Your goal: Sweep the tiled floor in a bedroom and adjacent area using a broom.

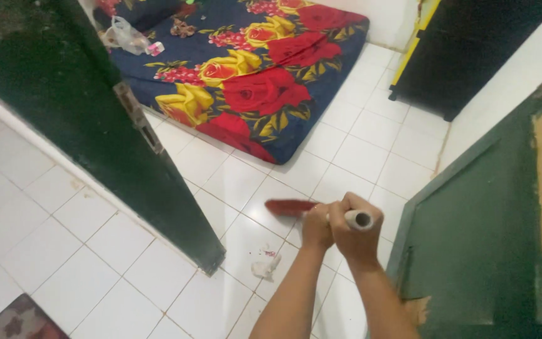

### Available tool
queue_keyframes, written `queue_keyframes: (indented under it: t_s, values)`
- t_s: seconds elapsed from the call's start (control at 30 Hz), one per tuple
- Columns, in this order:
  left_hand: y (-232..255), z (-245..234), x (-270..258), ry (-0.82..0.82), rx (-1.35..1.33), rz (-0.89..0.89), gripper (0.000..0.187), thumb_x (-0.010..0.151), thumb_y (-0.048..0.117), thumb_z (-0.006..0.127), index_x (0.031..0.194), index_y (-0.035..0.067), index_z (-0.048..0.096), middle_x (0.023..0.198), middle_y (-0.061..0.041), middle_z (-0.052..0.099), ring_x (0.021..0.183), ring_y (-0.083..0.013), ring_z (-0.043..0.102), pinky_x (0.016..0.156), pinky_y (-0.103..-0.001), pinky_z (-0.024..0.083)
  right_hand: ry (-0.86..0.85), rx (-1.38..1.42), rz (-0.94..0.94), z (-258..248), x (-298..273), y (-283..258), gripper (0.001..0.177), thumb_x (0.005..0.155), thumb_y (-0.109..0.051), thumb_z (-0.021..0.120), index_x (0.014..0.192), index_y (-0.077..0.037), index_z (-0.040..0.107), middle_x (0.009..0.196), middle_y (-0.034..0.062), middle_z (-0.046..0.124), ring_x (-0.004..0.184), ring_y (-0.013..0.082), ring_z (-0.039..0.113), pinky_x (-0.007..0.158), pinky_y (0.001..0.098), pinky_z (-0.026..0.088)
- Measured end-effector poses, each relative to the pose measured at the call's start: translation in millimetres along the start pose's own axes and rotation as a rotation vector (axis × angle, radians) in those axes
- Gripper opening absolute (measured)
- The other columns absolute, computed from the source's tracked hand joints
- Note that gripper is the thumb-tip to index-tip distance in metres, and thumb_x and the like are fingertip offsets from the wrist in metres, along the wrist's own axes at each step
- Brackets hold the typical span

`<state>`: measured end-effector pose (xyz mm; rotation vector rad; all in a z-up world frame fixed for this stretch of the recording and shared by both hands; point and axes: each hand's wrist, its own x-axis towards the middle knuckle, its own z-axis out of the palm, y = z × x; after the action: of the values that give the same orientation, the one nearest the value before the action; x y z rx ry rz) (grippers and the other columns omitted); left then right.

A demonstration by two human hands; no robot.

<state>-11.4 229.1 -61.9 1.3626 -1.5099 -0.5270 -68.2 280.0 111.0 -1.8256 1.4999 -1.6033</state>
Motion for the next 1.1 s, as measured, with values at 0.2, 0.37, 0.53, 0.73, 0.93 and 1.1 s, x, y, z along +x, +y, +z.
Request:
queue_keyframes:
  t_s: [0.2, 0.37, 0.53, 0.73, 0.93, 1.1]
  values:
    - [85, -80, 36, 0.34, -0.152, 0.131, 0.038, 0.081, 0.034, 0.079, 0.063, 0.009, 0.056, 0.062, -0.015, 0.061, 0.059, -0.0364, 0.064, 0.053, -0.042, 0.05, -0.065, 0.494, 0.032, 12, 72, -134, 0.027, 0.08, 0.008, 0.057, 0.06, -0.006, 0.046, 0.057, -0.002, 0.047, 0.048, 0.0054, 0.044, 0.043, 0.025, 0.033]
    - [79, -125, 71, 0.547, -0.01, 0.283, 0.038, 0.077, 0.029, 0.077, 0.063, 0.009, 0.048, 0.058, -0.013, 0.052, 0.053, -0.0361, 0.056, 0.051, -0.044, 0.045, -0.086, 0.855, 0.031, 30, 75, -155, 0.031, 0.083, 0.008, 0.061, 0.063, -0.007, 0.043, 0.059, -0.0005, 0.046, 0.046, 0.0078, 0.043, 0.042, 0.0259, 0.033]
    - [-51, -135, 46, 0.252, 0.029, 0.075, 0.021, 0.079, 0.02, 0.075, 0.079, 0.006, 0.059, 0.079, -0.017, 0.065, 0.074, -0.04, 0.064, 0.065, -0.047, 0.05, -0.158, 0.47, -0.095, 100, 1, -37, 0.028, 0.088, 0.001, 0.061, 0.063, -0.005, 0.049, 0.059, 0.0011, 0.051, 0.054, 0.009, 0.047, 0.05, 0.0284, 0.037]
    - [-70, -130, -35, 0.024, -0.05, -0.116, 0.026, 0.077, 0.022, 0.079, 0.065, 0.006, 0.063, 0.067, -0.012, 0.068, 0.062, -0.0285, 0.063, 0.056, -0.041, 0.049, -0.51, 0.306, -0.034, 70, -40, -56, 0.033, 0.082, -0.004, 0.065, 0.054, -0.007, 0.049, 0.047, 0.0015, 0.049, 0.043, 0.0075, 0.039, 0.039, 0.0276, 0.029]
    - [33, -138, -4, 0.085, -0.343, 0.036, 0.028, 0.081, 0.027, 0.078, 0.064, 0.009, 0.065, 0.06, -0.007, 0.066, 0.054, -0.0159, 0.063, 0.05, -0.034, 0.049, -0.361, 0.46, -0.001, 31, 24, -116, 0.03, 0.075, 0.002, 0.056, 0.054, -0.015, 0.043, 0.047, -0.0027, 0.045, 0.04, 0.0047, 0.038, 0.036, 0.0247, 0.03]
    - [69, -142, 45, 0.146, -0.243, 0.296, 0.028, 0.077, 0.022, 0.078, 0.062, 0.01, 0.057, 0.062, -0.012, 0.06, 0.054, -0.0295, 0.061, 0.052, -0.038, 0.047, -0.153, 0.623, -0.181, 0, 53, -157, 0.035, 0.089, 0.004, 0.052, 0.062, -0.016, 0.042, 0.05, -0.0059, 0.042, 0.04, 0.0046, 0.043, 0.042, 0.0264, 0.036]
